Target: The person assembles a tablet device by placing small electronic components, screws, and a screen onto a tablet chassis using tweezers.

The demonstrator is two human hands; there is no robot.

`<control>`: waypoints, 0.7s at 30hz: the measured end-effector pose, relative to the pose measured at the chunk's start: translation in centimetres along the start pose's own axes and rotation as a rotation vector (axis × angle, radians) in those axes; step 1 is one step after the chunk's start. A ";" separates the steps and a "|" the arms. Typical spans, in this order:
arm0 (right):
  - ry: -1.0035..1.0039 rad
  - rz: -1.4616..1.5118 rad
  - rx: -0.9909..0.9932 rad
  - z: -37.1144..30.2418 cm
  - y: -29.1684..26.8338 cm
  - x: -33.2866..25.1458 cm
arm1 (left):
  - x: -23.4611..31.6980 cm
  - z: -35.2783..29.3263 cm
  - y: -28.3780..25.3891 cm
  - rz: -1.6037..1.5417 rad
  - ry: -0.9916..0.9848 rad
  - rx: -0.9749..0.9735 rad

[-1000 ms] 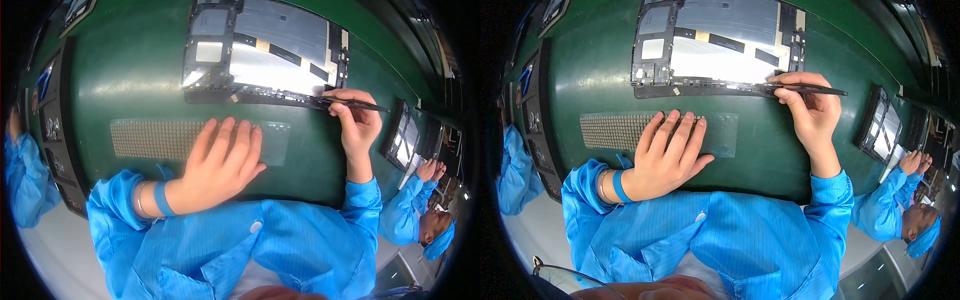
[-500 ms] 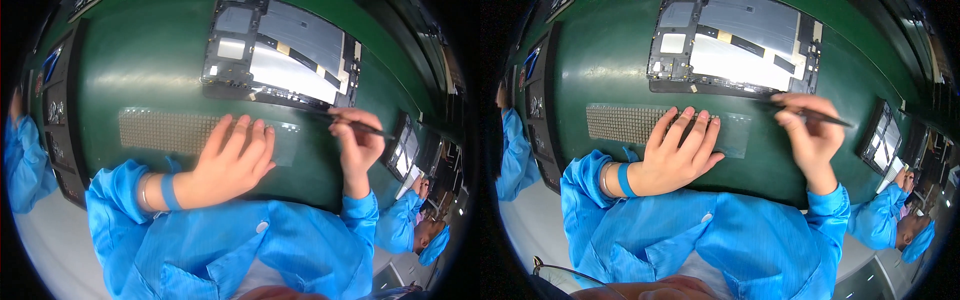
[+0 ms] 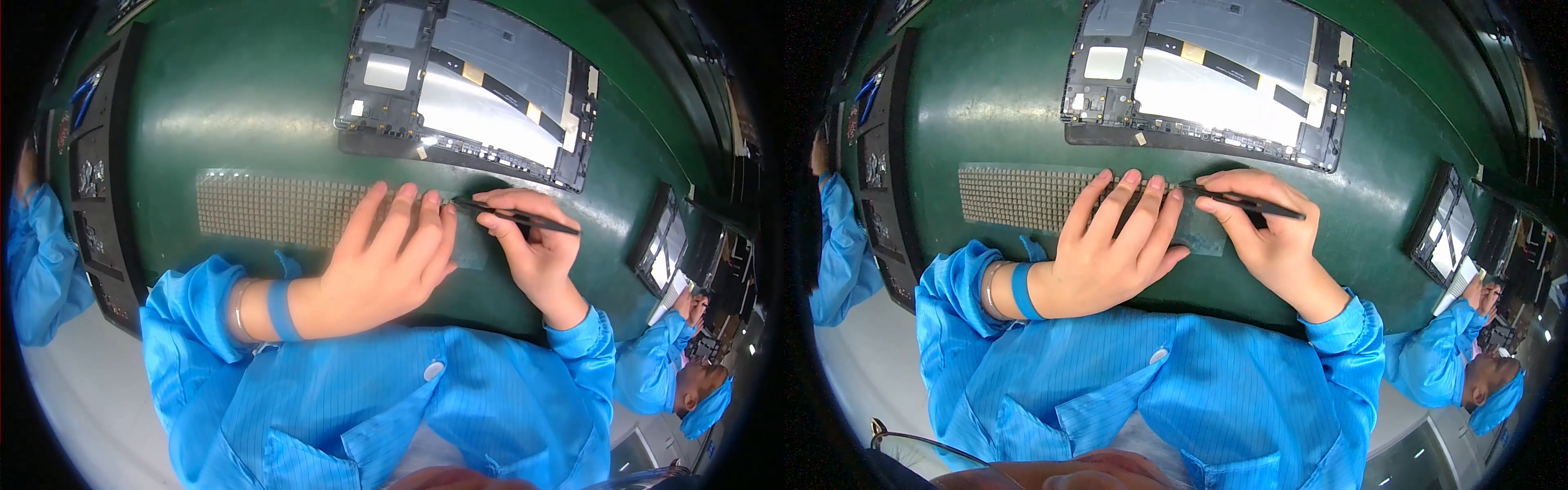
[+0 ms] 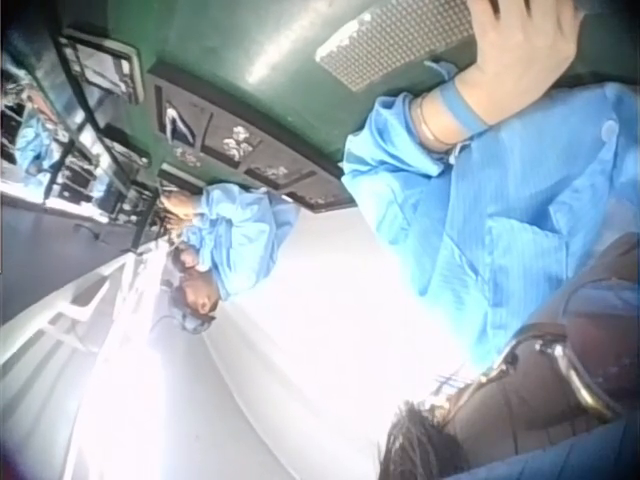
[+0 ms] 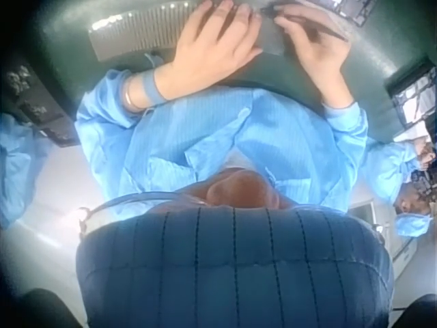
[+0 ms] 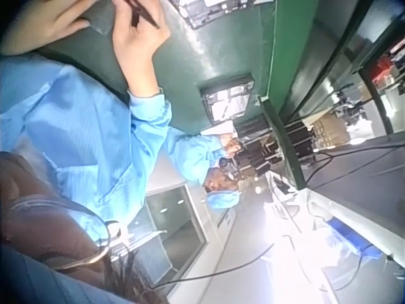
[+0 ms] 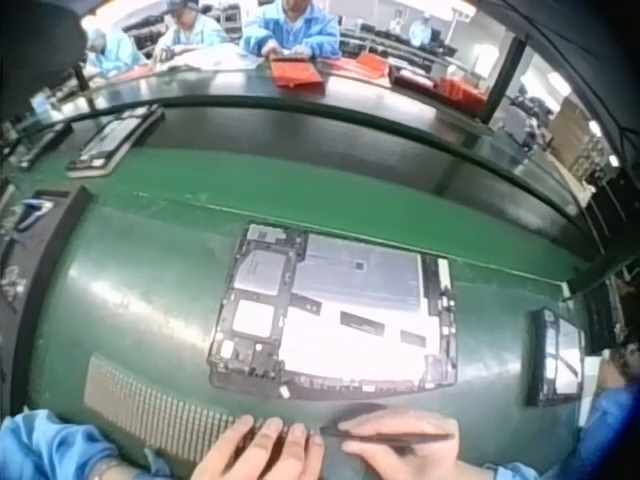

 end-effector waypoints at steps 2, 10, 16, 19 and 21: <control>-0.288 -0.091 -0.041 0.3 0.3 -2.3 | 0.0 0.0 0.0 -0.012 -0.009 -0.005; -0.103 0.112 0.196 0.2 -5.8 -0.5 | -0.1 0.2 0.0 -0.052 -0.016 -0.029; -0.124 0.062 0.210 1.2 -8.7 1.0 | -0.2 0.2 -0.2 -0.056 -0.018 -0.028; -0.111 0.045 0.177 1.2 -8.6 1.2 | -0.2 0.3 -0.1 -0.056 -0.020 -0.025; -0.104 0.025 0.171 1.3 -8.7 1.2 | -0.2 0.3 -0.1 -0.053 -0.018 -0.028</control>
Point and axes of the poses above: each hand's wrist, its own z-axis towards the middle knuckle, its own y-axis out of the palm, x = y × z, the point moved 8 cm from there along z, towards the middle knuckle, and after that the axes turned 8 degrees about -y, right-handed, at the moved point
